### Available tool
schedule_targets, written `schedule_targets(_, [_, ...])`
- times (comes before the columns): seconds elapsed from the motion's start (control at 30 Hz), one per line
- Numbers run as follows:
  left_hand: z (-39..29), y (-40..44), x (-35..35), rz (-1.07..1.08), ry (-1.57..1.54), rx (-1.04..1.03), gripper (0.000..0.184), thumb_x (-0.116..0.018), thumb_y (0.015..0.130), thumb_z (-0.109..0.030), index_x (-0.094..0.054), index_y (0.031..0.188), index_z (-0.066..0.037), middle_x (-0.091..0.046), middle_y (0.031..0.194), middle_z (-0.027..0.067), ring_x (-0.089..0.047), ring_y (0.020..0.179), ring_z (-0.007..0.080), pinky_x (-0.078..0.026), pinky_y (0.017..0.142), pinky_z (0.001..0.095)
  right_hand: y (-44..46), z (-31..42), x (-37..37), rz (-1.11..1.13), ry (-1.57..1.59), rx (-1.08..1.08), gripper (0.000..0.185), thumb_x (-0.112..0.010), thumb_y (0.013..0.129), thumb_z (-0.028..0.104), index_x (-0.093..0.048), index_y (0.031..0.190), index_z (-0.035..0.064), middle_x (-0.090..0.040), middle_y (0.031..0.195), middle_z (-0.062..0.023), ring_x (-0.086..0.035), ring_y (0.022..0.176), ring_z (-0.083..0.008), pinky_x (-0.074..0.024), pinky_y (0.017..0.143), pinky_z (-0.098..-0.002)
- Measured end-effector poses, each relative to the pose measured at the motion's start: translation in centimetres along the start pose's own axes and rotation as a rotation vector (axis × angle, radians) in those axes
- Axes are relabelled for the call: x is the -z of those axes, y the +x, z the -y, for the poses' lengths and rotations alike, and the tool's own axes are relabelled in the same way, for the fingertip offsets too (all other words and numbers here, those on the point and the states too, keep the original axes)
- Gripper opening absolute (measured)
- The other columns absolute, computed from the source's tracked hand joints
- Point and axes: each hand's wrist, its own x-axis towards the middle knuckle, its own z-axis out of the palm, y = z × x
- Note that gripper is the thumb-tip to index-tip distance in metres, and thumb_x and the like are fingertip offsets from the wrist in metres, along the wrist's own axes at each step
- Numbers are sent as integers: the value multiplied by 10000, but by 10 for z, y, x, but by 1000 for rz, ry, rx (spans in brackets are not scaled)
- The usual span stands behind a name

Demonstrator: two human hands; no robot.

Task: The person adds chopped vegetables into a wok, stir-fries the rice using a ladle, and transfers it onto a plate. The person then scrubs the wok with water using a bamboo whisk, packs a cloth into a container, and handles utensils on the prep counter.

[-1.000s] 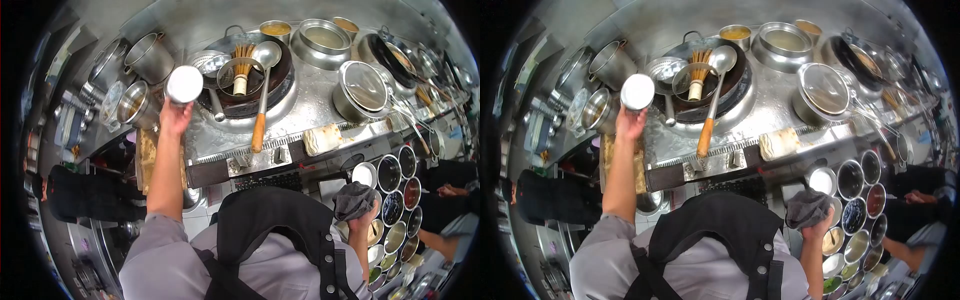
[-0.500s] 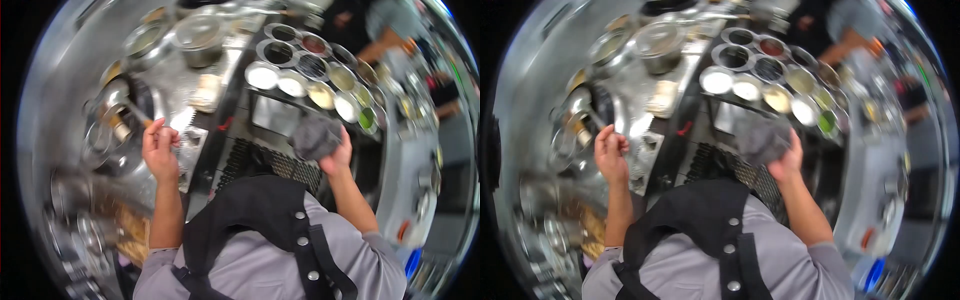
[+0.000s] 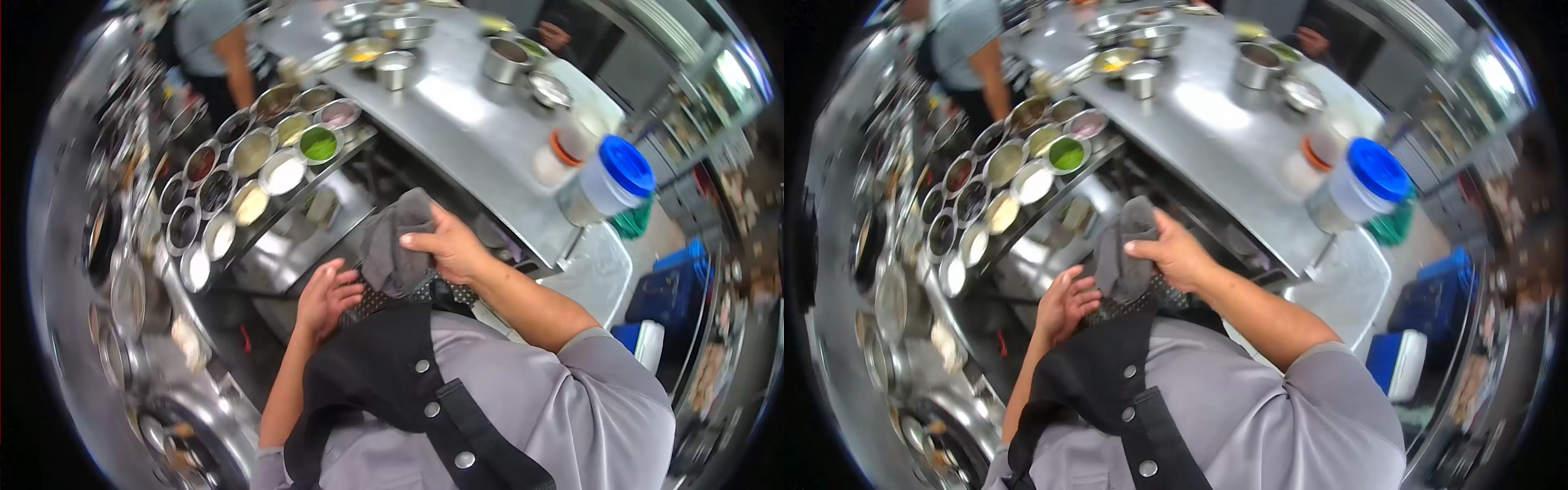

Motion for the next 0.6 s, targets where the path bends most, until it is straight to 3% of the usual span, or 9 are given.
schedule_targets(0.03, [6, 16, -1, -116, 164, 7, 409, -528, 1028, -266, -443, 1376, -69, -616, 1169, 122, -652, 1005, 234, -554, 833, 370, -16, 28, 26, -41, -6, 97, 499, -704, 834, -12, -524, 1295, 57, -646, 1157, -42, -619, 1080, -165, -498, 970, -356])
schedule_targets(0.07, [13, 34, -8, -83, 191, 34, 409, -528, 1028, -266, -443, 1376, -69, -616, 1169, 122, -652, 1005, 234, -554, 833, 370, -38, 62, 46, -137, -53, 189, 529, -711, 828, -4, -508, 1315, 34, -641, 1180, -62, -606, 1111, -184, -468, 1014, -364])
schedule_targets(0.17, [24, 86, -57, -120, 378, 12, 367, -574, 1007, -223, -483, 1325, -64, -628, 1115, 92, -650, 894, 179, -540, 751, 299, -103, 157, 106, -426, -153, 468, 609, -719, 802, 3, -483, 1363, 28, -622, 1237, -91, -604, 1144, -219, -462, 1040, -386])
schedule_targets(0.27, [24, 154, -159, 182, 851, -229, 341, -635, 954, -141, -549, 1267, -37, -654, 1054, 73, -620, 910, 129, -514, 786, 266, -162, 226, 164, -576, -202, 828, 537, -669, 817, -29, -511, 1329, 3, -630, 1230, -110, -610, 1145, -237, -455, 1048, -380])
schedule_targets(0.33, [24, 188, -250, 351, 1094, -413, 375, -691, 904, -143, -583, 1243, -23, -678, 1101, 100, -644, 1007, 188, -516, 886, 319, -195, 252, 196, -653, -229, 1016, 450, -638, 853, -23, -529, 1289, -1, -635, 1212, -116, -628, 1111, -225, -487, 1008, -364])
schedule_targets(0.37, [26, 201, -298, 431, 1226, -502, 352, -674, 917, -127, -582, 1245, -39, -673, 1121, 67, -630, 989, 142, -505, 848, 297, -209, 260, 209, -693, -230, 1089, 427, -630, 863, -23, -534, 1278, 1, -640, 1201, -116, -635, 1098, -222, -499, 993, -358])
schedule_targets(0.53, [78, 266, -495, 940, 1214, -870, 412, -684, 862, -103, -587, 1261, -64, -692, 1137, 93, -645, 1041, 241, -510, 890, 343, -253, 288, 260, -830, -244, 1149, 404, -618, 881, -24, -536, 1275, 2, -648, 1189, -111, -641, 1084, -223, -504, 981, -358])
schedule_targets(0.57, [93, 283, -518, 959, 1211, -866, 412, -684, 862, -103, -587, 1261, -64, -692, 1137, 93, -645, 1041, 241, -510, 890, 343, -256, 292, 262, -859, -262, 1139, 402, -610, 887, -22, -533, 1281, -1, -648, 1192, -110, -639, 1089, -227, -497, 987, -361])
schedule_targets(0.6, [112, 301, -536, 994, 1436, -1074, 411, -675, 833, -87, -602, 1237, -60, -688, 1130, 114, -637, 1039, 276, -506, 900, 366, -258, 297, 264, -874, -262, 1146, 402, -610, 887, -22, -533, 1281, -1, -648, 1192, -110, -639, 1089, -227, -497, 987, -361])
